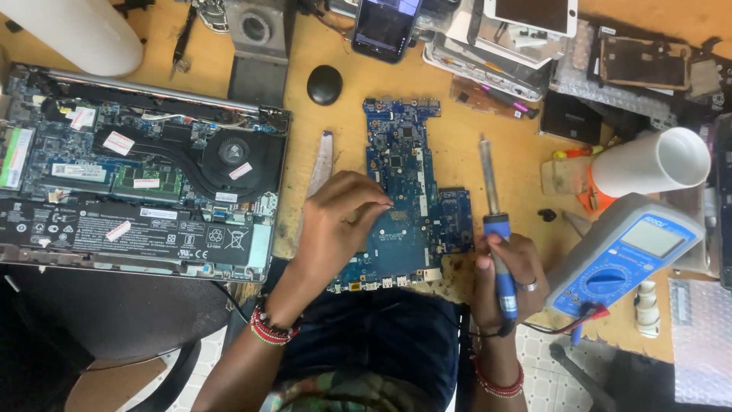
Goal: Soldering electronic components onto a laptop motherboard at a repair bench.
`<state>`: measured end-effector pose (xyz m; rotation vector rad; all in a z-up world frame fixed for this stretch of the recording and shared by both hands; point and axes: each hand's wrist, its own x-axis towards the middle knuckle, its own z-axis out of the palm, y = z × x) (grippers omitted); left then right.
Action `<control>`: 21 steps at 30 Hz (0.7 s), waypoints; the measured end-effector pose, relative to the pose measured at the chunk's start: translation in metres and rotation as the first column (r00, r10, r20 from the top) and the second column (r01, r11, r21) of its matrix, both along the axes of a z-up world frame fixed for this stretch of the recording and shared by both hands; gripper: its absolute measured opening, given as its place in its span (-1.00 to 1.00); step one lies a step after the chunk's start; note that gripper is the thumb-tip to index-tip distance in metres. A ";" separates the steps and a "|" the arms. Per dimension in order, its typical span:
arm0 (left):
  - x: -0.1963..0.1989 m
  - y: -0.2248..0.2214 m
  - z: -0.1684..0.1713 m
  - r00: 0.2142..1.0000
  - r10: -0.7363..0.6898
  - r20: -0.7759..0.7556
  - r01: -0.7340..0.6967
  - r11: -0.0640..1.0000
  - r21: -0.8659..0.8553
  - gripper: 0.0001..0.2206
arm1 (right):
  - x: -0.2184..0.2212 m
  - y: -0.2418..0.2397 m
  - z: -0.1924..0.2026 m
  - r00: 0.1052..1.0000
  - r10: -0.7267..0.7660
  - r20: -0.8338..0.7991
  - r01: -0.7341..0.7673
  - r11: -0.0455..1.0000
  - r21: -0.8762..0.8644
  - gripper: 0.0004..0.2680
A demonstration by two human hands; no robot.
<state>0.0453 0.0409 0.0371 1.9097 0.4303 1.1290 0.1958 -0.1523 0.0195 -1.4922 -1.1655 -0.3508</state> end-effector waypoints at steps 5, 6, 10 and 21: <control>-0.007 0.005 -0.009 0.990 -0.135 -0.043 0.135 0.991 -0.004 -0.90 | -0.009 -0.011 -0.013 0.986 0.085 -0.146 -0.091 0.995 -0.035 -0.82; -0.007 0.005 -0.009 0.986 -0.162 -0.048 0.161 0.987 -0.015 -0.90 | -0.009 -0.010 -0.011 0.987 0.115 -0.111 -0.119 0.992 -0.028 -0.83; -0.007 0.006 -0.009 0.985 -0.162 -0.063 0.162 0.987 -0.008 -0.90 | -0.004 -0.013 -0.020 0.988 0.134 -0.075 -0.135 0.991 -0.016 -0.82; -0.005 0.006 -0.014 0.986 -0.156 -0.053 0.156 0.988 -0.002 -0.89 | -0.013 -0.013 -0.011 0.987 0.118 -0.109 -0.124 0.991 -0.043 -0.82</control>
